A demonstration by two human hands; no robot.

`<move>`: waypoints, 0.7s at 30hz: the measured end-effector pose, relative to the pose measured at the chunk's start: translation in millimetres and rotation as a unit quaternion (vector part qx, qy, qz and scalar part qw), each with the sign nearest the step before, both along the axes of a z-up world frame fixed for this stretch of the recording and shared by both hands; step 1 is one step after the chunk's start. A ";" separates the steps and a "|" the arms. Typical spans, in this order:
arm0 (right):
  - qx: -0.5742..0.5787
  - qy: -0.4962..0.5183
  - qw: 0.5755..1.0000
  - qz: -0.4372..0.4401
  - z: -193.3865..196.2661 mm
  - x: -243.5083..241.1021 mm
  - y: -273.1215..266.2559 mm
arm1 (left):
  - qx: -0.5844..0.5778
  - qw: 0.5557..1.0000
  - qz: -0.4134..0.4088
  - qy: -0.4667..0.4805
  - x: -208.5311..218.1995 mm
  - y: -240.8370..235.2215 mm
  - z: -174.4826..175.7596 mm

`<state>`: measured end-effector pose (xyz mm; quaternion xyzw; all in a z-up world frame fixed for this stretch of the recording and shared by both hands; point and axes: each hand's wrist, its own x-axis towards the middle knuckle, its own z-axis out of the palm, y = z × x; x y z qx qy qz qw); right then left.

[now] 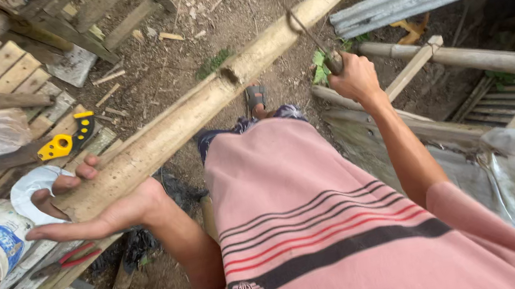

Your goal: The person uses a machete to chop a long piece of wood into smaller sections. They repeatedly strike the wood, which is resting on a wooden frame, to split it.

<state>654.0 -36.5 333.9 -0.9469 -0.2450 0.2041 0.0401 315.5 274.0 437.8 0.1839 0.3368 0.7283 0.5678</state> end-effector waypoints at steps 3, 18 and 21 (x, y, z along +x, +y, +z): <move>0.087 0.099 0.990 -0.042 11.8 -29.7 -4.9 | 0.010 1.000 0.003 0.028 -1.3 -6.8 -1.9; 0.006 0.023 1.000 -0.011 -29.5 -5.0 -48.0 | -0.013 1.000 -0.001 0.000 -11.5 -6.7 -6.3; 0.089 0.046 0.995 0.021 -24.0 -26.5 -30.8 | -0.021 1.000 0.012 0.019 -0.6 -1.5 -5.3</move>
